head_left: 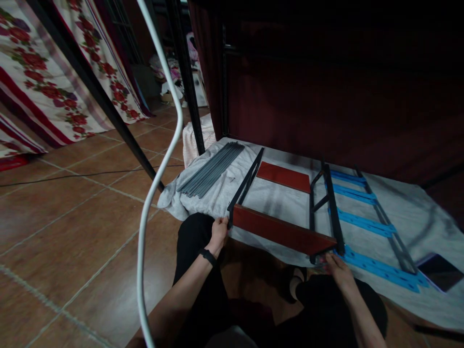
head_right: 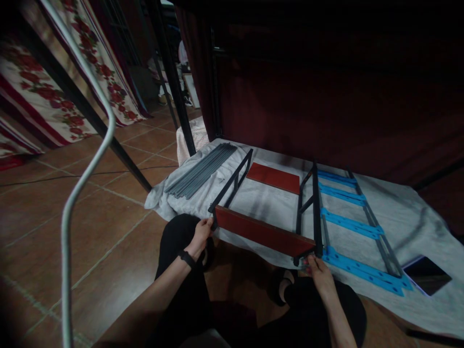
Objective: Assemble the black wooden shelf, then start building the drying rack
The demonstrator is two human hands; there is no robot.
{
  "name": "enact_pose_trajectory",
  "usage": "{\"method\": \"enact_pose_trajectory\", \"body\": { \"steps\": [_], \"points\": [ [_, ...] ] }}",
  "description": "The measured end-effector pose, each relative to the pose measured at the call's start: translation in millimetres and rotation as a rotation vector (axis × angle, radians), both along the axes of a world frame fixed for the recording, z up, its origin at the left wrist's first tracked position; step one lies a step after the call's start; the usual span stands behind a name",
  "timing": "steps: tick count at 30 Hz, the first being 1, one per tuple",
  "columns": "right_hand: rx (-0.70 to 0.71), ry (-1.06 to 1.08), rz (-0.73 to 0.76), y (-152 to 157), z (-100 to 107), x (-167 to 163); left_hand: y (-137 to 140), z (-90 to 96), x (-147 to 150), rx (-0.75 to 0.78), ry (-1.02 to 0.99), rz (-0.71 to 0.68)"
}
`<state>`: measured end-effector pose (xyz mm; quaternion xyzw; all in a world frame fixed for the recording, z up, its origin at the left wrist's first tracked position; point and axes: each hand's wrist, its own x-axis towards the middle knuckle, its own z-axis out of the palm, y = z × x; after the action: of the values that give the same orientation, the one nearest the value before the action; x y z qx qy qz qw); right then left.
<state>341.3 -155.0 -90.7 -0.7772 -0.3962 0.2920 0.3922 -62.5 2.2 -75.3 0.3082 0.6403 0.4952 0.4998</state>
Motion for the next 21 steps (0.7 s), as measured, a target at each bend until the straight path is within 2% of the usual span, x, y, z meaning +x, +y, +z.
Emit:
{"method": "enact_pose_trajectory", "body": {
  "steps": [3, 8, 12, 17, 21],
  "points": [
    [-0.023, 0.132, -0.021, 4, -7, -12, 3, -2.0, -1, -0.032, -0.021, -0.003],
    [-0.018, 0.225, -0.052, 12, -17, -19, 6, -3.1, -4, -0.043, -0.057, -0.020],
    [-0.021, 0.229, -0.016, 14, -10, -25, 5, -4.7, -7, -0.044, -0.078, -0.011],
    [0.044, 0.240, -0.052, 17, 5, -41, 5, -6.6, -8, -0.023, -0.088, 0.007],
    [0.107, 0.310, -0.114, 21, 2, -46, 6, -5.2, -9, -0.007, -0.091, 0.003]
  ]
}}
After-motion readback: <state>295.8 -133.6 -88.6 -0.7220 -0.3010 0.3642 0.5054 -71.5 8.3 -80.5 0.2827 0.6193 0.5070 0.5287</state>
